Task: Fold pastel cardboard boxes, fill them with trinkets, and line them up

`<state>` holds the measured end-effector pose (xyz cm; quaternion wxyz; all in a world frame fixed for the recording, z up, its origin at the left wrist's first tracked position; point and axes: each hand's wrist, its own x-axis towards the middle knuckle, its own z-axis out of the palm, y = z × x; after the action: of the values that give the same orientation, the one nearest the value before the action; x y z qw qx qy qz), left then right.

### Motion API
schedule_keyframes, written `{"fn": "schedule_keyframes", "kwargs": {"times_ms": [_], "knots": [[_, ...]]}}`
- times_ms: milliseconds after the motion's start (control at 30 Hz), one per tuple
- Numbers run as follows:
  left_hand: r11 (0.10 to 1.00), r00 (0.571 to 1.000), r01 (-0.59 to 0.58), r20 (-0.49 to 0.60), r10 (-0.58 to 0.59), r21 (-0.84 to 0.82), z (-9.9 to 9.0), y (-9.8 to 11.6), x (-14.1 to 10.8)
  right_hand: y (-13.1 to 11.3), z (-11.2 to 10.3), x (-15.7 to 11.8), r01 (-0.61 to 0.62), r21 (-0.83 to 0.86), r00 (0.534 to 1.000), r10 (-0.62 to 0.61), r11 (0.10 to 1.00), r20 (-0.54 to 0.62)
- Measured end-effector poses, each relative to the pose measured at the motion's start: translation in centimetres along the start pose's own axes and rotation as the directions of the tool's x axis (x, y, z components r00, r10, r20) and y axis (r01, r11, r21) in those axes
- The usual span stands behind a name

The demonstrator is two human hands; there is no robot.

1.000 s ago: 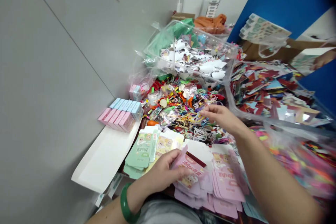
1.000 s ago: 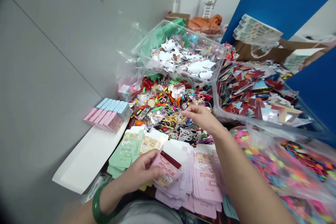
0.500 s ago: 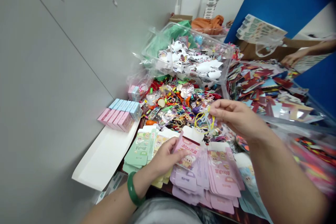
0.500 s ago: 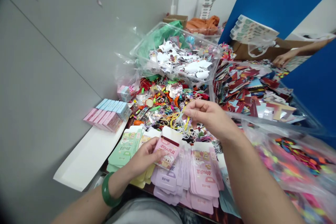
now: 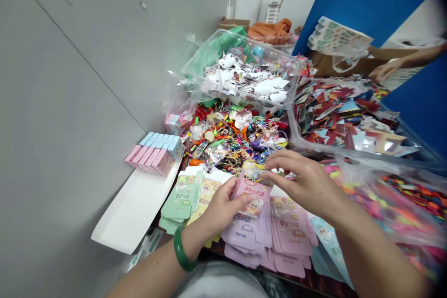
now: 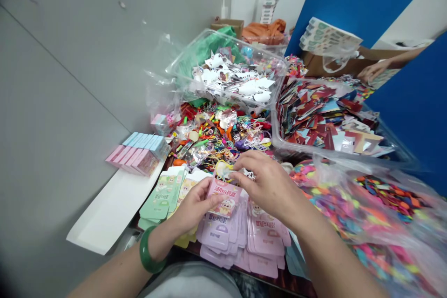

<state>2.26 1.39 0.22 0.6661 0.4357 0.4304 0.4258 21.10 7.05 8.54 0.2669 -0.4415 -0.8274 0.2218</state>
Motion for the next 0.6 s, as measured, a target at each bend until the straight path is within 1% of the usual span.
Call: {"fn": "schedule_keyframes", "kwargs": {"times_ms": [67, 167, 267, 300, 367, 400, 433, 467, 500, 533, 567, 600], "knots": [[1.0, 1.0, -0.005, -0.007, 0.004, -0.011, 0.1, 0.1, 0.0, 0.4, -0.1, -0.2, 0.015, 0.001, 0.999, -0.015, 1.0, -0.033], [0.999, 1.0, -0.019, -0.001, 0.019, -0.034, 0.4, 0.3, 0.0, 0.7, 0.0, -0.5, 0.018, 0.017, 1.0, -0.018, 1.0, -0.011], [0.997, 0.999, -0.042, 0.015, 0.043, -0.061, 0.7, 0.3, 0.1, 0.7, 0.1, -0.8, 0.002, 0.095, 1.0, -0.001, 0.995, -0.015], [0.996, 0.999, -0.048, 0.018, 0.049, -0.071, 0.8, 0.2, 0.0, 0.8, 0.1, -1.0, -0.033, 0.138, 0.999, 0.038, 0.99, -0.034], [0.994, 0.998, -0.064, 0.015, 0.065, -0.09, 0.9, -0.1, -0.1, 1.2, 0.3, -1.7, -0.165, 0.289, 0.98, 0.19, 0.943, -0.058], [0.993, 0.997, -0.074, 0.011, 0.076, -0.095, 1.0, -0.3, -0.2, 1.5, 0.6, -2.2, -0.257, 0.389, 0.956, 0.29, 0.885, -0.028], [0.992, 0.996, -0.083, 0.006, 0.084, -0.094, 1.0, -0.6, -0.3, 2.0, 0.9, -2.8, -0.353, 0.492, 0.922, 0.384, 0.796, 0.04], [0.992, 0.996, -0.09, 0.002, 0.09, -0.083, 1.0, -1.0, -0.4, 2.4, 1.5, -3.5, -0.439, 0.581, 0.882, 0.452, 0.685, 0.134], [0.993, 0.995, -0.096, -0.001, 0.096, -0.063, 1.0, -1.4, -0.5, 2.8, 2.1, -4.2, -0.51, 0.646, 0.841, 0.488, 0.567, 0.236], [0.994, 0.995, -0.101, 0.001, 0.101, -0.033, 1.0, -1.8, -0.5, 3.2, 2.7, -4.8, -0.565, 0.686, 0.803, 0.497, 0.459, 0.33], [0.994, 0.994, -0.11, 0.004, 0.11, 0.009, 1.0, -2.1, -0.5, 3.5, 3.3, -5.4, -0.599, 0.712, 0.774, 0.493, 0.366, 0.398], [0.99, 0.992, -0.124, 0.012, 0.124, 0.061, 0.9, -2.5, -0.5, 3.7, 3.9, -5.9, -0.614, 0.733, 0.756, 0.484, 0.293, 0.44]]}}
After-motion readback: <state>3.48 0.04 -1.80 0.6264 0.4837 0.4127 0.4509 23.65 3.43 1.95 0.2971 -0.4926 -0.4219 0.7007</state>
